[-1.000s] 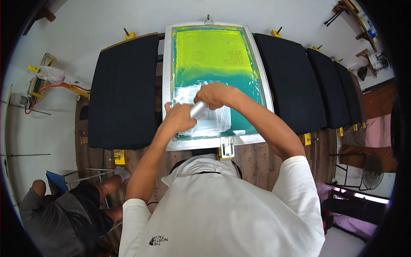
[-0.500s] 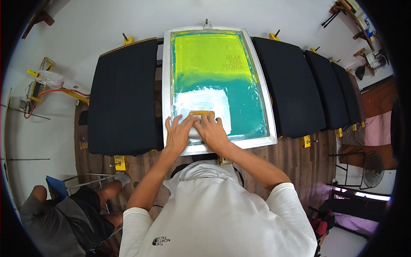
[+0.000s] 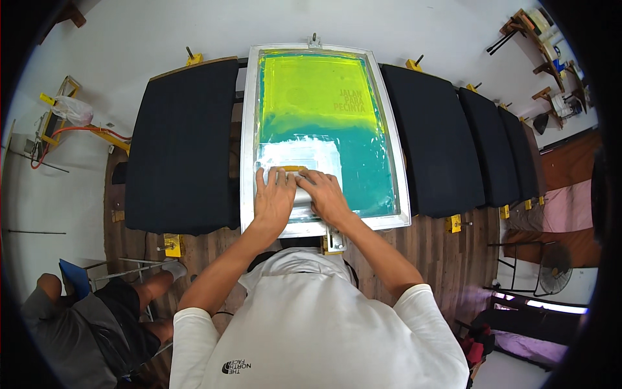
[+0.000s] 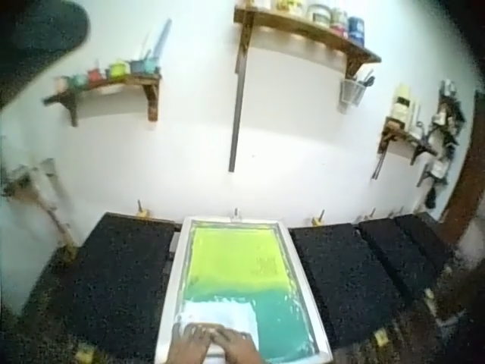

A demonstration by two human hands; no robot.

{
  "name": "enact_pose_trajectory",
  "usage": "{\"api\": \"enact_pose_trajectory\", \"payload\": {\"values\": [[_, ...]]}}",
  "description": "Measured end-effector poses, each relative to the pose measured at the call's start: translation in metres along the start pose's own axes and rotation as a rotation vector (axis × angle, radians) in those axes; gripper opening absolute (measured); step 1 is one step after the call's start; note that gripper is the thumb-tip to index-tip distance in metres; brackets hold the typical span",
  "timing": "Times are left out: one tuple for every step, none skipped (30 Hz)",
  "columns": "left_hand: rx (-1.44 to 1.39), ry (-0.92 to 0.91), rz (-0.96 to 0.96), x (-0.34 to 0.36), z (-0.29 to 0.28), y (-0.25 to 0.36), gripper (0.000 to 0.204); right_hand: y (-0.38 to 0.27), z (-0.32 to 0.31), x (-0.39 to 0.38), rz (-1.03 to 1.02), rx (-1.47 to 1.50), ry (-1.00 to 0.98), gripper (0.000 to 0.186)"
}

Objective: Using a squeegee to apply ink through a screen printing frame onto a garment.

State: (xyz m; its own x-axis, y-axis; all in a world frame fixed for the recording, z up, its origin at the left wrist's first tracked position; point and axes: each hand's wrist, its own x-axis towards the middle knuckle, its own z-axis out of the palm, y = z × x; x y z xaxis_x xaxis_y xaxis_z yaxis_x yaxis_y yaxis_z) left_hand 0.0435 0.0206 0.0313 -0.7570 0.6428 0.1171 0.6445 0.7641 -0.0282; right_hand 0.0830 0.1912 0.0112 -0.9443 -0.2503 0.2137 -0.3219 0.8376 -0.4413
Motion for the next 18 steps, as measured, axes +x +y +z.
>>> {"api": "enact_pose_trajectory", "payload": {"values": [[-0.003, 0.001, -0.004, -0.001, 0.006, 0.002, 0.044, 0.001, 0.004, -0.002, -0.003, -0.002, -0.004, 0.063], [0.026, 0.017, 0.000, -0.006, 0.013, 0.006, 0.042, 0.000, 0.008, -0.007, 0.027, 0.004, 0.001, 0.059], [0.054, 0.027, 0.009, -0.011, 0.015, 0.009, 0.041, -0.003, 0.010, -0.010, 0.062, 0.013, 0.005, 0.055], [0.053, 0.023, 0.010, -0.014, 0.016, 0.011, 0.041, -0.005, 0.011, -0.014, 0.065, 0.015, 0.002, 0.055], [0.026, 0.006, 0.013, -0.017, 0.017, 0.013, 0.041, -0.007, 0.010, -0.018, 0.096, 0.019, -0.027, 0.054], [0.001, -0.009, 0.015, -0.017, 0.013, 0.015, 0.042, -0.009, 0.006, -0.019, 0.126, 0.023, -0.056, 0.053], [0.000, -0.011, 0.016, -0.017, 0.010, 0.017, 0.042, -0.010, 0.001, -0.020, 0.127, 0.024, -0.057, 0.053], [0.000, -0.030, 0.032, -0.017, 0.005, 0.018, 0.041, -0.011, -0.005, -0.020, 0.137, 0.012, -0.079, 0.052], [-0.001, -0.045, 0.051, -0.015, 0.000, 0.019, 0.040, -0.011, -0.010, -0.019, 0.148, -0.005, -0.098, 0.051], [-0.002, -0.042, 0.053, -0.013, -0.003, 0.018, 0.040, -0.011, -0.014, -0.018, 0.150, -0.007, -0.096, 0.051], [-0.069, -0.077, 0.039, -0.011, -0.005, 0.017, 0.041, -0.010, -0.016, -0.017, 0.134, -0.008, -0.117, 0.052], [-0.136, -0.111, 0.024, -0.008, -0.009, 0.014, 0.043, -0.010, -0.020, -0.013, 0.118, -0.008, -0.139, 0.052], [-0.135, -0.110, 0.024, -0.004, -0.014, 0.012, 0.043, -0.010, -0.026, -0.010, 0.118, -0.009, -0.137, 0.052], [-0.150, -0.148, 0.036, 0.001, -0.020, 0.008, 0.043, -0.009, -0.034, -0.006, 0.106, 0.003, -0.165, 0.053], [-0.166, -0.188, 0.049, 0.007, -0.023, 0.006, 0.044, -0.006, -0.039, -0.002, 0.096, 0.016, -0.194, 0.054], [-0.166, -0.190, 0.049, 0.015, -0.023, 0.003, 0.044, -0.001, -0.040, 0.004, 0.108, 0.001, -0.211, 0.055], [-0.180, -0.184, 0.049, 0.025, -0.020, -0.002, 0.044, 0.006, -0.041, 0.012, 0.106, -0.026, -0.211, 0.055], [-0.195, -0.182, 0.049, 0.035, -0.018, -0.006, 0.044, 0.013, -0.042, 0.021, 0.106, -0.049, -0.212, 0.055]]}}
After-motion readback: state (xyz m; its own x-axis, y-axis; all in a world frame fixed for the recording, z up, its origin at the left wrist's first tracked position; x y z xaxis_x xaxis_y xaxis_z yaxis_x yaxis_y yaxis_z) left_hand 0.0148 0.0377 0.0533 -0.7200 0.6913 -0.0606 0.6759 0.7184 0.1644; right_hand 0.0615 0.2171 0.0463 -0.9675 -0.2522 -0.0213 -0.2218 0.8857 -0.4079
